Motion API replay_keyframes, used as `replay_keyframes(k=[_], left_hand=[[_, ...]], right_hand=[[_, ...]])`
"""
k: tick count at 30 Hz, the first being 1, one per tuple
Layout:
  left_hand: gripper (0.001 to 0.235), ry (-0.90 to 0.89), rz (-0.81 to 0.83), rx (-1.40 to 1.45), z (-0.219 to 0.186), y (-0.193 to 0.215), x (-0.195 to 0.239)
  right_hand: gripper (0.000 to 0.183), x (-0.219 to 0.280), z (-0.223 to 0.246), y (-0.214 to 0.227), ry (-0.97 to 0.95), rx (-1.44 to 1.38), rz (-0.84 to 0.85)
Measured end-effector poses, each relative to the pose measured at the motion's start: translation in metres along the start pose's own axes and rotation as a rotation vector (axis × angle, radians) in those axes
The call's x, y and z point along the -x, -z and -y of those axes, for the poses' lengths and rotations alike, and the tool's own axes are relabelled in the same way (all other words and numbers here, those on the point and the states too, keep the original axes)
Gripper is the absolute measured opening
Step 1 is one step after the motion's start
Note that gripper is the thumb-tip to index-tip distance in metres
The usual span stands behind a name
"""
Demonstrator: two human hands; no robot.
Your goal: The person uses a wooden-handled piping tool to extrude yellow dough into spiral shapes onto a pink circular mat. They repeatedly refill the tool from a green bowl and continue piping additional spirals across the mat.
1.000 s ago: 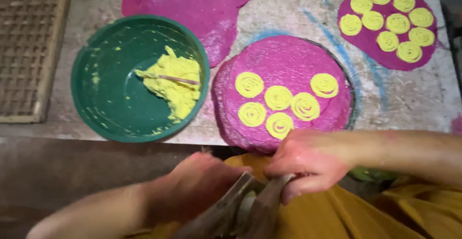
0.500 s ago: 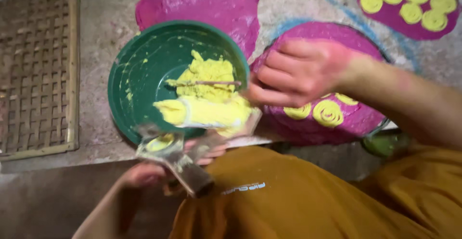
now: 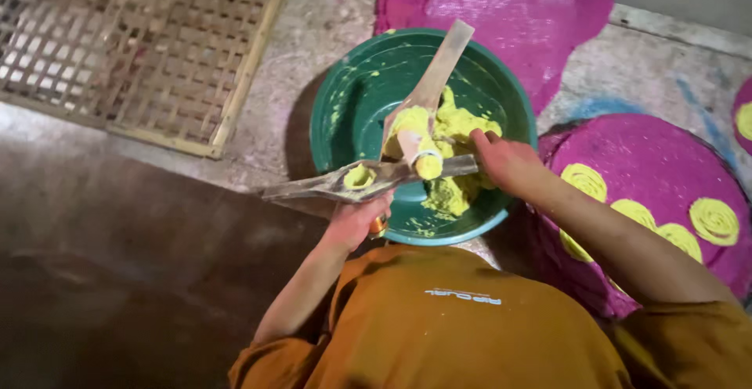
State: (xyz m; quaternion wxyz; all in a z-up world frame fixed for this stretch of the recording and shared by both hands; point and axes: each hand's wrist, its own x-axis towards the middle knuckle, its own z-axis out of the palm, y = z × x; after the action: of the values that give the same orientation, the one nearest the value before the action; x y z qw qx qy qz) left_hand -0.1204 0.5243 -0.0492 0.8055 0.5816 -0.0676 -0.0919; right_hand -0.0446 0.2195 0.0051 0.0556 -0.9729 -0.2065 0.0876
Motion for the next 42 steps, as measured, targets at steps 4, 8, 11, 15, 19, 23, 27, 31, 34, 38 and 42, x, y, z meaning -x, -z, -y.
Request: replay_keyframes(k=[4,8,11,15,19,23,27,31,34,38,42], left_hand=[[0.024,-0.125,-0.037,-0.105,0.003,0.003,-0.003],[0.046,-0.123,-0.165,-0.114,0.006,-0.005,-0.005],[0.064,-0.152,-0.2,-0.154,0.01,-0.012,-0.008],[0.06,-0.335,-0.237,-0.19,0.015,-0.01,-0.015],[0.061,-0.419,-0.291,-0.219,0.023,-0.009,-0.01],[0.063,-0.26,-0.282,-0.05,0.024,-0.012,-0.01],[0.069,-0.227,-0.327,-0.087,0.02,-0.015,-0.012],[0.065,-0.347,-0.34,-0.192,0.018,-0.015,-0.014],[0.063,-0.454,-0.341,-0.275,0.015,-0.015,-0.022],[0.057,-0.375,-0.356,-0.322,0.003,-0.021,-0.031],[0.061,-0.47,-0.365,-0.511,-0.022,-0.023,-0.033]], right_hand=[[0.041,-0.014,0.004,0.015,-0.043,0.074,0.179],[0.04,0.008,-0.01,0.064,0.037,0.166,0.24],[0.041,0.019,0.004,0.088,0.071,0.283,0.33],[0.069,0.023,0.036,0.103,0.17,0.539,0.442],[0.06,-0.003,0.053,0.088,0.26,0.45,0.272],[0.029,-0.047,0.068,0.026,0.177,0.444,0.354],[0.029,-0.047,0.062,-0.017,0.229,0.386,0.403],[0.053,-0.014,0.059,-0.027,0.232,0.442,0.204],[0.05,0.014,0.06,-0.021,0.219,0.499,0.32],[0.064,0.043,0.058,0.002,0.273,0.506,0.436],[0.044,0.041,0.025,0.052,0.099,0.282,0.567]])
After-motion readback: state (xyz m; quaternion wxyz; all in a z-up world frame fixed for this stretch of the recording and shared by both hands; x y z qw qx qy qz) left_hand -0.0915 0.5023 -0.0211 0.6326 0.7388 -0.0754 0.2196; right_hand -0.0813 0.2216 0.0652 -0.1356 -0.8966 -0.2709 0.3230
